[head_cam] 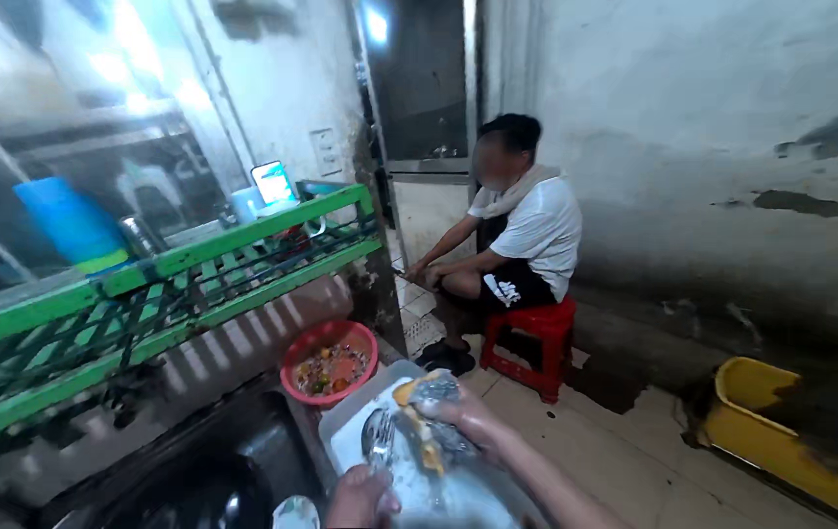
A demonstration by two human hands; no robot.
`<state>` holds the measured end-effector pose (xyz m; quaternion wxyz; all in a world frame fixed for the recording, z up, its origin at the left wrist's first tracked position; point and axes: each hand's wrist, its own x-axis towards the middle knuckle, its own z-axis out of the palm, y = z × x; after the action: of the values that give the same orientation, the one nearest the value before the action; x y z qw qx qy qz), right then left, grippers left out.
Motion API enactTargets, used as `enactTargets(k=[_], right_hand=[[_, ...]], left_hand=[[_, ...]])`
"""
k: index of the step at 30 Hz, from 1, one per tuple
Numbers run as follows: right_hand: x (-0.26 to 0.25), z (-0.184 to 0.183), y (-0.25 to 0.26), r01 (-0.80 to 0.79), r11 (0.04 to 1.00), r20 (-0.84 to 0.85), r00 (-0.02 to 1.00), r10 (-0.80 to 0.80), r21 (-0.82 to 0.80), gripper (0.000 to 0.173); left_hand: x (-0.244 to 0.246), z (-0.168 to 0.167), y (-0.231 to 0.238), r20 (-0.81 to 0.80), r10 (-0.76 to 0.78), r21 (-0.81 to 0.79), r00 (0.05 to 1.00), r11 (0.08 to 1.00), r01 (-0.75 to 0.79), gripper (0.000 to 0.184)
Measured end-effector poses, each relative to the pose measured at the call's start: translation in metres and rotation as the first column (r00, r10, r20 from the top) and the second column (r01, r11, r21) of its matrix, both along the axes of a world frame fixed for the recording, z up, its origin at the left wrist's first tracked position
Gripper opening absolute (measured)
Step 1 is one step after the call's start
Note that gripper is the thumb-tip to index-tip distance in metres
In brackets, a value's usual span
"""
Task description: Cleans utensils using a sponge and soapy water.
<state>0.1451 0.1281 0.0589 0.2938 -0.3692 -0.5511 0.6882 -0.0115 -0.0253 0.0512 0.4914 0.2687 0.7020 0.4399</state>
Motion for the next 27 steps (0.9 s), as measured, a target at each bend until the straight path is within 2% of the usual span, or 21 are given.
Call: enactTargets(k=[2, 4, 6, 9, 11, 14, 16, 18, 19, 21, 23, 24, 27], right_hand=[[0.000, -0.006, -0.009, -0.130, 0.989, -0.057, 0.990, 0.126, -0.073, 0.066], [-0.007, -0.009, -0.021, -0.200, 0.979, -0.008, 0.980, 0.200, -0.028, 0.065], [-0.014, -0.008, -0.029, -0.145, 0.988, 0.062, 0.988, 0.142, 0.057, 0.055], [-0.020, -0.012, -0.029, 0.018, 0.996, 0.034, 0.999, -0.021, 0.088, 0.051], [-0.023, -0.012, -0.034, 0.032, 0.997, 0.048, 0.998, -0.036, 0.072, 0.053], [-0.030, -0.014, -0.044, -0.111, 0.989, 0.181, 0.979, 0.091, 0.101, 0.057], [-0.033, -0.011, -0.033, -0.199, 0.963, 0.353, 0.927, 0.124, 0.182, 0.058], [-0.034, -0.011, -0.015, -0.228, 0.920, 0.475, 0.878, 0.053, 0.319, 0.055], [-0.034, -0.014, -0.006, -0.190, 0.905, 0.472, 0.882, -0.013, 0.380, 0.055], [-0.033, -0.023, 0.007, -0.010, 0.906, 0.329, 0.933, -0.143, 0.422, 0.056], [-0.033, -0.034, 0.012, 0.153, 0.935, 0.151, 0.966, -0.210, 0.319, 0.059], [-0.031, -0.036, 0.007, 0.158, 0.956, 0.126, 0.973, -0.194, 0.247, 0.063], [-0.035, -0.030, -0.027, -0.012, 0.992, 0.184, 0.983, -0.011, 0.125, 0.062]], left_hand=[[0.001, 0.004, 0.004, 0.052, 0.015, -0.024, 0.999, 1.000, -0.014, 0.024], [0.006, 0.008, 0.007, 0.085, 0.006, -0.045, 0.996, 0.999, -0.002, 0.026], [0.013, 0.010, 0.008, 0.119, 0.038, -0.019, 0.992, 0.999, -0.035, 0.025], [0.015, 0.010, 0.012, 0.185, 0.155, 0.029, 0.970, 0.986, -0.163, 0.026], [0.015, 0.010, 0.016, 0.093, 0.152, 0.003, 0.984, 0.988, -0.153, 0.023], [0.018, 0.011, 0.016, -0.099, 0.064, -0.080, 0.993, 0.994, -0.072, 0.023], [0.015, 0.005, 0.012, -0.149, 0.018, -0.082, 0.989, 0.996, -0.030, 0.027], [0.012, 0.003, 0.013, -0.149, -0.011, -0.134, 0.989, 0.991, -0.009, 0.028], [0.010, 0.001, 0.013, -0.133, -0.003, -0.148, 0.991, 0.989, -0.017, 0.028], [0.007, 0.001, 0.011, -0.079, 0.033, -0.140, 0.996, 0.989, -0.044, 0.029], [0.003, 0.003, 0.009, 0.005, 0.084, -0.095, 0.996, 0.992, -0.083, 0.030], [0.003, 0.004, 0.008, 0.055, 0.103, -0.071, 0.993, 0.993, -0.099, 0.028], [0.004, 0.007, 0.006, 0.163, 0.049, -0.024, 0.985, 0.999, -0.046, 0.026]])
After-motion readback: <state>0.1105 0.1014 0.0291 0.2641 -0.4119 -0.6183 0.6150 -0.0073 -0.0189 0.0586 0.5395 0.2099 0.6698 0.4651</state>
